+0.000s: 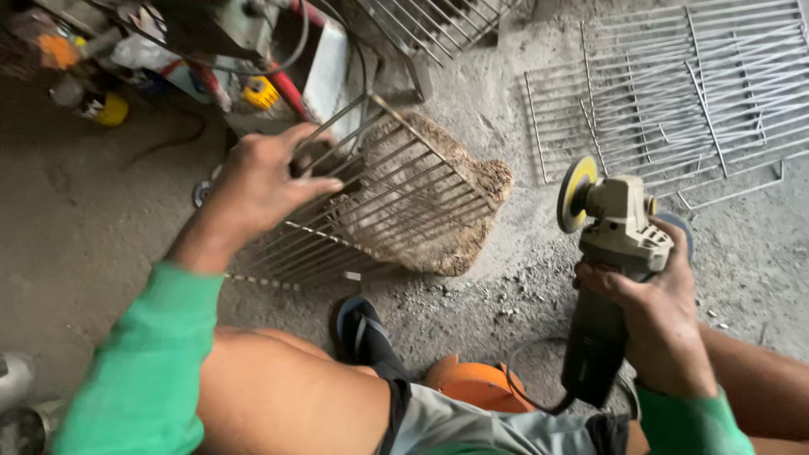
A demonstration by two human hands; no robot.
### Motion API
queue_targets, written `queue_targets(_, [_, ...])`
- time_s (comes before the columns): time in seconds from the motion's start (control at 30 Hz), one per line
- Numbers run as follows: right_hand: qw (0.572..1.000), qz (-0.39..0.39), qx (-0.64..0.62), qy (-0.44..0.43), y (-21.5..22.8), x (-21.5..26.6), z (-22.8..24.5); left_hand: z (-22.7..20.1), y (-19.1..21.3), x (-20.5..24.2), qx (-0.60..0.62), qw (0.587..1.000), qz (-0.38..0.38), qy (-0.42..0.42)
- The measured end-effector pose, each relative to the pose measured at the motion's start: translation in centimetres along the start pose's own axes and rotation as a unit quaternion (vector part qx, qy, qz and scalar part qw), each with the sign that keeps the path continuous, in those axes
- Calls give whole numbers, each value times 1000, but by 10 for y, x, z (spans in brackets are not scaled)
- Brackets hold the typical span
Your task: The person uses an angle grinder to smooth the surface of a metal grate. They hold the grate with one hand and move the grinder along the bars, generating sparks. The person repositions the grate several times to access different sections.
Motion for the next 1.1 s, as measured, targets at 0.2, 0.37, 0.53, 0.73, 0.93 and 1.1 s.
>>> queue_targets(0.2, [998, 59, -25, 10, -9, 30, 27, -51, 44, 39, -13, 994, -103, -35])
queue_targets(0.37, [993, 82, 7, 90, -15, 43, 32, -41, 40, 50, -13, 990, -128, -65])
queue_targets(0.53, [993, 57, 53, 86, -37, 40, 18, -41, -13, 55, 9, 994, -55, -94])
queue_targets(0.73, [995, 58, 30, 74, -28, 41, 10, -47, 30, 66, -26, 994, -90, -62])
queue_targets(0.93, [990, 104, -90, 12, -34, 42, 22, -54, 81, 55, -27, 983, -175, -37])
queue_targets(1.1, [993, 76, -63, -61, -40, 37, -4, -73, 46, 41, -54, 977, -149, -146])
Point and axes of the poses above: each hand's wrist, its own x-axis away from the middle knuckle, its own y-axis out of the back of the hand, z = x × y, the point moved 8 cm from there along -x, towards the middle knuckle, and after that the axes turned 15 degrees about -z, right-handed, at the moved point
